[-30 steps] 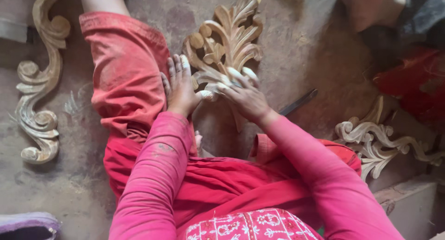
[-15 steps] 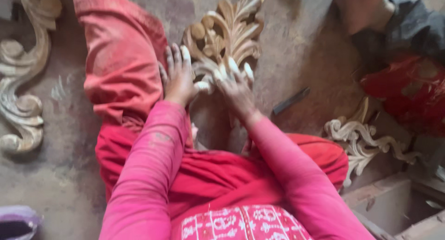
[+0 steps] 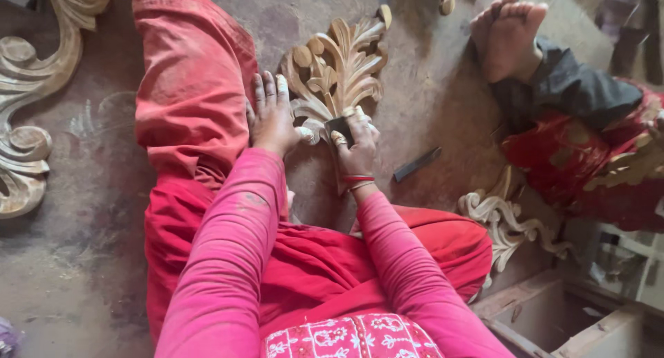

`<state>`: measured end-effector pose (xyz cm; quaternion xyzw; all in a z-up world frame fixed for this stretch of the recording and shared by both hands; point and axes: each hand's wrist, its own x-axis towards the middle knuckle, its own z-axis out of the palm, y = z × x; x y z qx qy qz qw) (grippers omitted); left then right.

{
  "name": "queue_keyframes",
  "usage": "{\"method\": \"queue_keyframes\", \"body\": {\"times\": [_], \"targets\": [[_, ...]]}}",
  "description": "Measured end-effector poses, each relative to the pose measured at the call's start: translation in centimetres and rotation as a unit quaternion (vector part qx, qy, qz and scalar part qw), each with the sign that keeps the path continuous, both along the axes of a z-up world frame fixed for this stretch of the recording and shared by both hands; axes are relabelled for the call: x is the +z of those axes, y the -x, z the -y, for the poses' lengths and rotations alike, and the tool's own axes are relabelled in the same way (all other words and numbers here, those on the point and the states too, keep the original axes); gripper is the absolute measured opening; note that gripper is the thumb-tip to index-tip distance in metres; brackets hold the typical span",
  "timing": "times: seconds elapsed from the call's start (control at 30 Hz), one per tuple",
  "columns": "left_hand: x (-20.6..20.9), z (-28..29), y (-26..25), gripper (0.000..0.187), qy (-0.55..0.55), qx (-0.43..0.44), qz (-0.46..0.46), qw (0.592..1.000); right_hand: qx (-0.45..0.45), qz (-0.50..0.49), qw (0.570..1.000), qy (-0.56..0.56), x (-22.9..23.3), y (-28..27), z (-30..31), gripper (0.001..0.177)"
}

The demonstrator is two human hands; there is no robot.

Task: The person sits on the floor and carves a decorative floral pattern into a wooden piece using a chisel. They hold the wood steady with one hand while shaping the details with the other.

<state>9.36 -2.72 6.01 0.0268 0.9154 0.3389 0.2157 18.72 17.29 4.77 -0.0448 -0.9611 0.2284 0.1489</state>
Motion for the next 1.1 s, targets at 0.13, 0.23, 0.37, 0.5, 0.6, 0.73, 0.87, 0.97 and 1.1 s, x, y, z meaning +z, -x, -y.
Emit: {"method": "queue_keyframes", "body": {"times": [0.13,0.23,0.37,0.5,0.6,0.73,0.87,0.97,1.1], "targets": [[-0.2,0.1,-0.3,0.136,-0.006,-0.002,0.029,1.0,-0.071,0.013,0.994,-0.085,0.1,0.6,0.7,0.042],[-1.3,-1.1,0.3,0.117,-0.075,0.065,0.03,0.995,-0.076,0.049,0.994,0.066,1.0,0.9,0.6,0.026],[-4.1,-4.0,2.3,0.088,-0.053,0.156,-0.127,0.978,-0.104,0.097,0.981,0.129,1.7,1.6,-0.6,0.028],[-6.2,-5.6,3.8,0.079,-0.015,0.153,-0.214,0.965,-0.056,0.131,0.989,0.028,1.9,3.8,-1.4,0.032],[-6.6,-6.1,3.5,0.071,-0.046,0.158,-0.205,0.965,-0.069,0.185,0.98,-0.026,1.3,4.8,-1.0,0.034],[-6.1,-5.6,4.1,0.064,-0.047,0.137,-0.222,0.964,-0.048,0.105,0.993,-0.034,0.0,7.4,0.7,0.03],[-6.4,-6.0,3.6,0.062,0.051,0.105,-0.228,0.967,-0.004,0.064,0.996,-0.069,-0.5,7.2,0.0,0.029],[-6.7,-6.2,3.4,0.059,0.033,0.124,-0.224,0.966,-0.006,0.135,0.988,-0.068,0.1,7.6,-0.7,0.03],[-6.8,-6.2,3.9,0.061,0.028,0.121,-0.219,0.968,-0.004,0.2,0.979,-0.033,1.1,9.0,-0.3,0.032]]}}
